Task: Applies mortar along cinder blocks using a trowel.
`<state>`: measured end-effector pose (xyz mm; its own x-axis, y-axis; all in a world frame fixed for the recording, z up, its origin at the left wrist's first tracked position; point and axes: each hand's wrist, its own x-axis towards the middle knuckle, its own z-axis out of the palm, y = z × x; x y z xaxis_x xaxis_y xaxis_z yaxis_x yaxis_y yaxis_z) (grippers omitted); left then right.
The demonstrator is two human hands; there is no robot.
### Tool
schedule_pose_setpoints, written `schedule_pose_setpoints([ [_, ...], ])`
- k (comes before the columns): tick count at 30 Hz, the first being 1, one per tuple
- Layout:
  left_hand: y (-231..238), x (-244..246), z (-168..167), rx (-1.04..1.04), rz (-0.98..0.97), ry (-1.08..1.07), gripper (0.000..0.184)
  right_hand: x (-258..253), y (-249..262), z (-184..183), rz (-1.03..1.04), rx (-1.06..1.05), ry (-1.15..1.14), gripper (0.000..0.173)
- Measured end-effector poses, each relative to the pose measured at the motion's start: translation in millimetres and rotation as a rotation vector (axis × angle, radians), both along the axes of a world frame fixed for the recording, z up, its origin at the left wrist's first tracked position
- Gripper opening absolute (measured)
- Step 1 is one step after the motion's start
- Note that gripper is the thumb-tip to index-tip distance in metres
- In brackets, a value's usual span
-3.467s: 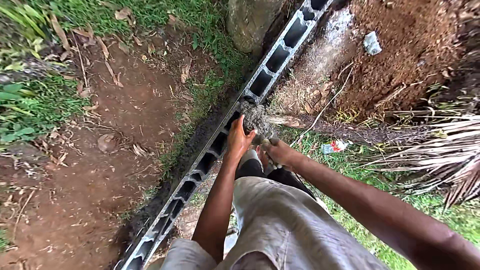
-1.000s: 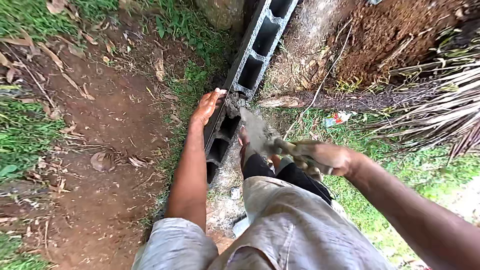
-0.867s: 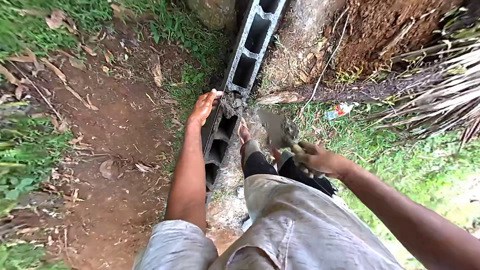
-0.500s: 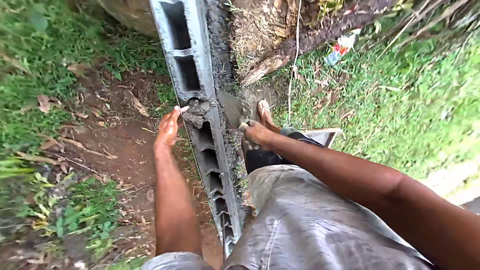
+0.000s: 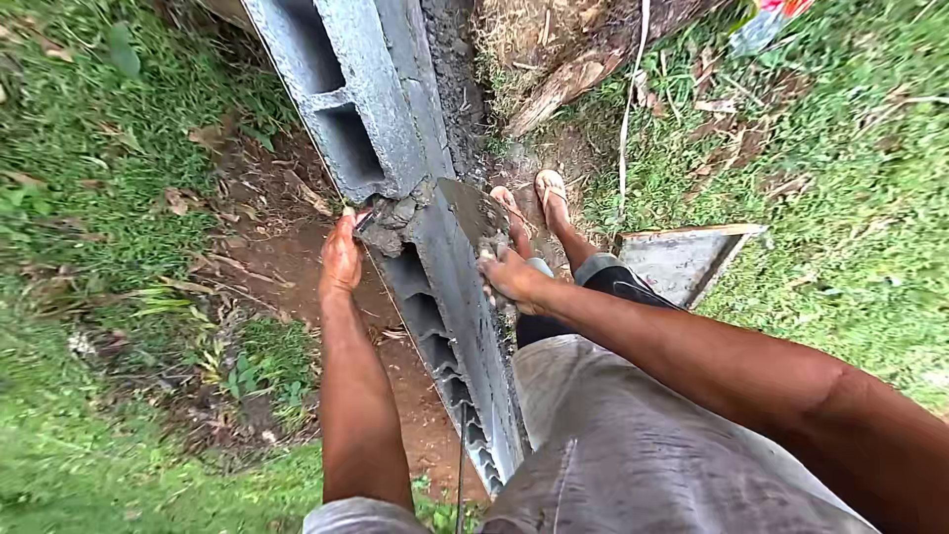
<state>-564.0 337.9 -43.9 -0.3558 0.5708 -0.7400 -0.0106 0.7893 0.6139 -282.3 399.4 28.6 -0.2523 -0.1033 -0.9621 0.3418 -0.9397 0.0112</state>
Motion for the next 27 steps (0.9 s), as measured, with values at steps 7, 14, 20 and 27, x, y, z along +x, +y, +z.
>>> schedule_pose_setpoints([
  [7,-1,-4,8,0.033,0.119,0.002,0.069,-9,-10,18,0.020,0.000,0.043,0.035],
  [14,-27,-8,14,0.053,0.089,-0.008,0.051,3,-12,24,0.406,0.224,0.023,0.050],
  [20,-47,44,64,-0.024,-0.234,0.661,0.050,14,-12,28,0.682,0.401,0.055,0.054],
  [27,-43,111,62,-0.158,-0.140,0.793,0.062,13,-17,25,0.743,0.455,0.008,0.055],
])
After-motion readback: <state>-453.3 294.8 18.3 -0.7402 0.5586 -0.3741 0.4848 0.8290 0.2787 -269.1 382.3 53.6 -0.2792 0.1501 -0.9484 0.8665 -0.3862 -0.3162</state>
